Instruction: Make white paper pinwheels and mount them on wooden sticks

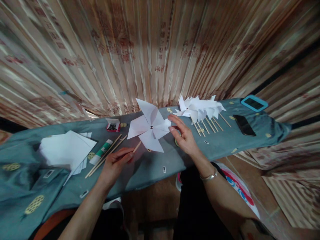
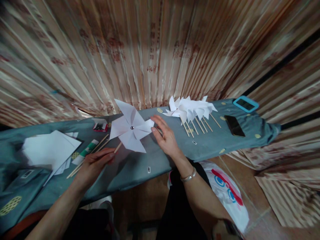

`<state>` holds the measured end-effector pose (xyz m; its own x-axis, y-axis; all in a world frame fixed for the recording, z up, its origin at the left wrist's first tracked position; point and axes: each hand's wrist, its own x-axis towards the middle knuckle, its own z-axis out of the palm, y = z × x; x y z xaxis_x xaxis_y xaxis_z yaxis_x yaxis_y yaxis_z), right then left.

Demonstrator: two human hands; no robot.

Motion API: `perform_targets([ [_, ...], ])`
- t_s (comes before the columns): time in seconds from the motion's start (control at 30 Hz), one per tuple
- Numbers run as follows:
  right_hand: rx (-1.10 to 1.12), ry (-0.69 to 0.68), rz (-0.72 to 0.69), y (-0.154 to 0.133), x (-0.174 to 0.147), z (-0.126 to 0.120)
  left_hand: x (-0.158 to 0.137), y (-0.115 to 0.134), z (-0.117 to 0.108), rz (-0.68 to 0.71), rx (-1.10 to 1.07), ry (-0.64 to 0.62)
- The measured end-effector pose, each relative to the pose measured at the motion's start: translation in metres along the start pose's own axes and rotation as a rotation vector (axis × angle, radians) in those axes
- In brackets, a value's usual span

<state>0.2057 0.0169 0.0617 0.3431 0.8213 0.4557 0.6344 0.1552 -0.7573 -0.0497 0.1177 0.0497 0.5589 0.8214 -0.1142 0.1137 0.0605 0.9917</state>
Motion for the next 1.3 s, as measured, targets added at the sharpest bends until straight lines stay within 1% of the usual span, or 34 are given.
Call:
perform_targets([
  [0.17, 0.027, 0.022, 0.041, 0.000, 0.000, 0.004, 0.002, -0.005, 0.006, -0.057, -0.159, 0.059],
  [0.33, 0.093, 0.041, 0.084, -0.002, -0.002, 0.007, 0.004, 0.001, 0.014, -0.165, -0.341, 0.153],
  [0.4, 0.101, 0.027, 0.104, -0.003, -0.003, 0.008, 0.004, 0.003, 0.016, -0.195, -0.386, 0.170],
  [0.53, 0.085, -0.024, 0.130, -0.005, -0.007, 0.012, 0.005, 0.004, 0.019, -0.205, -0.399, 0.172],
  [0.7, 0.110, -0.088, 0.134, -0.011, -0.010, 0.020, 0.006, -0.001, 0.020, -0.192, -0.422, 0.190],
  [0.87, 0.181, -0.159, 0.141, -0.021, -0.012, 0.030, 0.006, -0.005, 0.022, -0.200, -0.432, 0.176],
  [1.07, 0.278, -0.242, 0.137, -0.028, -0.014, 0.036, 0.004, -0.003, 0.026, -0.208, -0.416, 0.132],
  [1.2, 0.279, -0.310, 0.094, -0.032, -0.016, 0.038, 0.003, 0.001, 0.033, -0.227, -0.458, 0.177],
  [1.3, 0.222, -0.347, 0.043, -0.038, -0.019, 0.039, 0.002, 0.003, 0.037, -0.246, -0.486, 0.215],
])
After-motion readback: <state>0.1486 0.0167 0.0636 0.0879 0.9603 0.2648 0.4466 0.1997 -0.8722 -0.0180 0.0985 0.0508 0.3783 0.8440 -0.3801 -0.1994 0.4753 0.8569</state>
